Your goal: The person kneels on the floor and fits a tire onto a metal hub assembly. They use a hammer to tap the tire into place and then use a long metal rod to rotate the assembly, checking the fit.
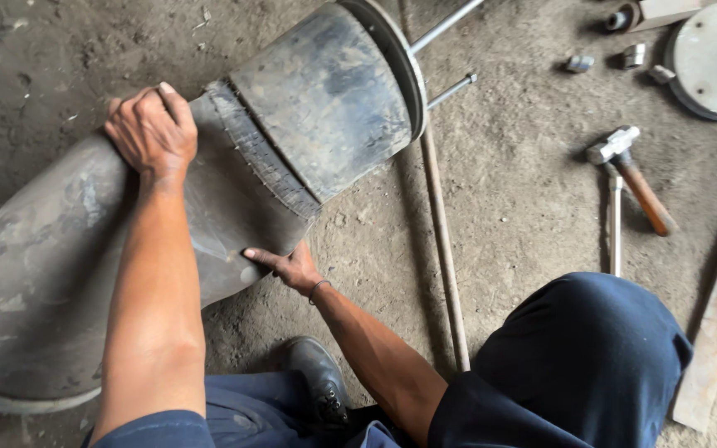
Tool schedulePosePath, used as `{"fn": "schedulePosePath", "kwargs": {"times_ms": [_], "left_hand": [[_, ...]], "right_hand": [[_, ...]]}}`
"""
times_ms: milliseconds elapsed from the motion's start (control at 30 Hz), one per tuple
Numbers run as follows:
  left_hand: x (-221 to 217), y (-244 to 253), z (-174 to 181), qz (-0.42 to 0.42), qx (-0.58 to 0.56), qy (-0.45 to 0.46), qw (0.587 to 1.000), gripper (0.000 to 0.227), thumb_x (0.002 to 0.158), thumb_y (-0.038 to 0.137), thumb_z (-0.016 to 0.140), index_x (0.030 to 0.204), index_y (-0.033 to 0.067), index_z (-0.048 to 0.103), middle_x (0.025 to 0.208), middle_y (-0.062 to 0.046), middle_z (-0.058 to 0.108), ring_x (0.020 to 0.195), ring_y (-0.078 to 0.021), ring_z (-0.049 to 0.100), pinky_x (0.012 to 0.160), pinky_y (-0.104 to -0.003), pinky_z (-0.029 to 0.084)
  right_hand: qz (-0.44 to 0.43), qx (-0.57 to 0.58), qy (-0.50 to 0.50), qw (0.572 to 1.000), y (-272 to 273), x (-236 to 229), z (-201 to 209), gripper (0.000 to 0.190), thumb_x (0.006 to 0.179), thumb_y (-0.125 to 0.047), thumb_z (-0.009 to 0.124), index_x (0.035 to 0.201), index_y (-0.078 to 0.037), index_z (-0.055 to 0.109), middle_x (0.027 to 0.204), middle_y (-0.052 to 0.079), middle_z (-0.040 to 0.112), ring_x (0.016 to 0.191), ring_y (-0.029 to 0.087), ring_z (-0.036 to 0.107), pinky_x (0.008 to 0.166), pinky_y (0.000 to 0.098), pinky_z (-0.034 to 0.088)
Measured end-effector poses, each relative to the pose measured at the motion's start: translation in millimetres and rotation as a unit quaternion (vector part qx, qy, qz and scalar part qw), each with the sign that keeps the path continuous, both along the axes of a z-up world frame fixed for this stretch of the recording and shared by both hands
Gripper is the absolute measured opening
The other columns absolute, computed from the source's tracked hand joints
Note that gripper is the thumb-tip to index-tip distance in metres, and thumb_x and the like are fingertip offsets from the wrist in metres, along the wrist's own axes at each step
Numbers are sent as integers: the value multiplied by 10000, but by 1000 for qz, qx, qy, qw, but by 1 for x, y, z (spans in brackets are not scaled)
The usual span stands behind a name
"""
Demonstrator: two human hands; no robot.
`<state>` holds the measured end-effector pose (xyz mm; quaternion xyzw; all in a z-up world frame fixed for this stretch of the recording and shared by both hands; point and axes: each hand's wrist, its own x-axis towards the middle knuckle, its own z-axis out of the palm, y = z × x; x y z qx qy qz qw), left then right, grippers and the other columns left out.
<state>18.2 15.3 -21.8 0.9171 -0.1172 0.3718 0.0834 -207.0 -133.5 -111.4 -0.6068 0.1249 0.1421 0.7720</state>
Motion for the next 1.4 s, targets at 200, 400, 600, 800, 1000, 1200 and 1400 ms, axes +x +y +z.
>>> {"fn": "schedulePosePath", "kwargs": {"times_ms": [200,400,600,800,1000,1200,1400], "left_hand": [[-6,-3,1,6,8,30,999,385,1032,254,505,766,71,714,884,-175,716,853,-423,628,782,-529,449],[-12,-6,7,16,16,57,998,405,1057,272,493,778,63,700,859,-196,698,837,-441,619,785,-540,450],[-9,-4,10,2,13,43,999,401,1047,263,493,756,67,687,843,-185,692,836,-443,623,798,-532,456],[-21,-4,6,-1,13,56,998,401,1063,256,491,773,65,691,841,-182,690,840,-453,617,835,-537,464],[-17,-9,7,-11,14,44,999,422,1074,255,491,765,58,700,877,-174,708,861,-441,629,865,-537,473],[-9,-2,3,-7,17,21,1000,409,1055,255,484,762,70,703,892,-147,715,867,-433,623,833,-532,466],[-4,3,-2,14,22,24,999,393,1032,262,493,757,79,706,879,-160,704,878,-418,624,781,-537,460]], "right_hand": [[-8,39,-3,999,-4,-4,-13,571,755,-380,892,1128,6,697,955,80,738,784,151,695,632,293,572],[10,32,30,999,-4,-4,-14,613,750,-377,890,1189,-1,686,1001,88,741,839,163,689,691,306,561],[1,51,25,998,-2,-2,-15,620,749,-369,892,1197,6,684,1025,103,741,876,177,697,726,316,569],[-33,85,6,996,-2,-12,-16,613,741,-353,914,1182,-17,653,1027,61,739,893,141,717,769,287,593],[-9,26,55,998,-5,-10,-12,570,757,-356,898,1131,23,695,895,112,726,714,186,671,601,324,549],[-28,58,-2,998,-3,-5,-8,595,763,-357,898,1176,11,678,1009,78,752,855,136,721,737,284,596],[8,30,26,999,-1,-5,-7,612,775,-378,885,1174,51,707,981,141,745,813,200,689,676,323,552]]}}
